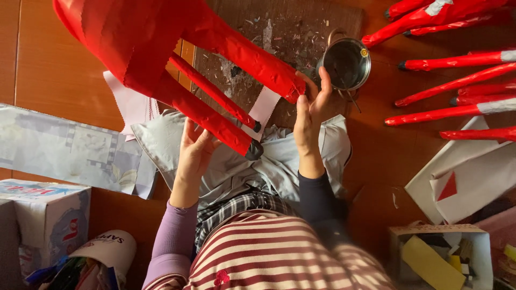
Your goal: Applying red and grey paper strips with glue to horse-shaped craft figures.
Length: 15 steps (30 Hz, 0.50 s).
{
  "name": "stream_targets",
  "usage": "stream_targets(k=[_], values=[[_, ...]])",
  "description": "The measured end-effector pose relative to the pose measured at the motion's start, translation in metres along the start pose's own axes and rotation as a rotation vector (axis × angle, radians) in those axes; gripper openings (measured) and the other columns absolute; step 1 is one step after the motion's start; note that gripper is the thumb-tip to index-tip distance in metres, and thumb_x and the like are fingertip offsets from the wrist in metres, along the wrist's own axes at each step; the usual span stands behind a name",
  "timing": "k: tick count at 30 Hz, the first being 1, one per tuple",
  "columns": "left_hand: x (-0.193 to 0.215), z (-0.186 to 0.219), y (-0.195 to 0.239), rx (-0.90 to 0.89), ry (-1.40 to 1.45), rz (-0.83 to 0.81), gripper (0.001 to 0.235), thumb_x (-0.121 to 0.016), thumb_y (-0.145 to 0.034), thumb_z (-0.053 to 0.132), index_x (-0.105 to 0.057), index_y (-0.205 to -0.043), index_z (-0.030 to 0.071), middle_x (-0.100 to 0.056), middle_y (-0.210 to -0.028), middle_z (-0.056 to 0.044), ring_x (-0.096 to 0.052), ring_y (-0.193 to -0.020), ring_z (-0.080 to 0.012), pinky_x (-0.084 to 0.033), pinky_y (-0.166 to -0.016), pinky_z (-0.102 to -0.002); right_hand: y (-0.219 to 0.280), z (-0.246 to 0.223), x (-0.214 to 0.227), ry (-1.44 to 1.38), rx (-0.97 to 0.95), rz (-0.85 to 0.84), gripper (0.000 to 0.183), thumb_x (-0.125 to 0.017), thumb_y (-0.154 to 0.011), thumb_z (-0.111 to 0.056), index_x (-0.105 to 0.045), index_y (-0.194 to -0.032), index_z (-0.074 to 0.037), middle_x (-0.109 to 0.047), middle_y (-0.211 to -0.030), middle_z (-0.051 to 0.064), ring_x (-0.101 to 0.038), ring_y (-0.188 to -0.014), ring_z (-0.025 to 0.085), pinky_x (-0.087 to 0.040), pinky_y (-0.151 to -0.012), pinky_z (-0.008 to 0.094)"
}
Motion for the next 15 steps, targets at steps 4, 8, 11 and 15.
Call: stream_targets(k=[4,8,11,15], values=[[-0.006,0.003,0.001,0.0,-0.015,0.013,0.06,-0.066,-0.102,0.006,-0.038,-0.154,0.01,-0.056,-0.144,-0.013,-0.061,-0.129,-0.0296,-0.056,-0.104,-0.049,-0.005,-0.005,0.0,-0.031,-0.034,-0.003,0.072,-0.051,-0.114,-0.042,-0.015,-0.166,-0.007,-0.05,-0.155,0.022,-0.051,-0.142,0.027,-0.038,-0.126,0.04],[-0.011,0.001,0.0,-0.008,-0.008,-0.005,0.06,-0.065,-0.102,0.009,-0.037,-0.155,0.011,-0.055,-0.145,-0.013,-0.061,-0.13,-0.03,-0.054,-0.106,-0.051,-0.01,-0.02,-0.01,0.063,-0.048,-0.019,0.083,-0.062,-0.109,-0.045,-0.011,-0.164,-0.009,-0.048,-0.151,0.022,-0.051,-0.136,0.027,-0.045,-0.118,0.042],[-0.012,-0.001,0.0,-0.019,-0.014,-0.019,0.064,-0.066,-0.102,0.01,-0.033,-0.157,0.012,-0.054,-0.145,-0.014,-0.06,-0.13,-0.0301,-0.054,-0.107,-0.052,-0.016,-0.021,-0.008,0.124,-0.015,-0.039,0.086,-0.062,-0.108,-0.052,-0.013,-0.165,-0.01,-0.05,-0.148,0.02,-0.053,-0.135,0.026,-0.046,-0.116,0.041],[-0.033,-0.004,0.0,-0.035,-0.09,-0.017,0.076,-0.068,-0.097,0.01,-0.021,-0.156,0.018,-0.054,-0.144,-0.015,-0.061,-0.129,-0.0315,-0.054,-0.108,-0.05,-0.043,-0.015,0.003,0.133,-0.086,-0.141,0.082,-0.043,-0.109,-0.067,-0.033,-0.162,-0.006,-0.065,-0.139,0.016,-0.063,-0.131,0.022,-0.045,-0.119,0.037]])
Point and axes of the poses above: each hand's wrist, its own y-axis away from the middle knuckle, its own x-axis out of the back of the hand, z = x × y, the point moved 6 cm from there along -y, towards the middle knuckle
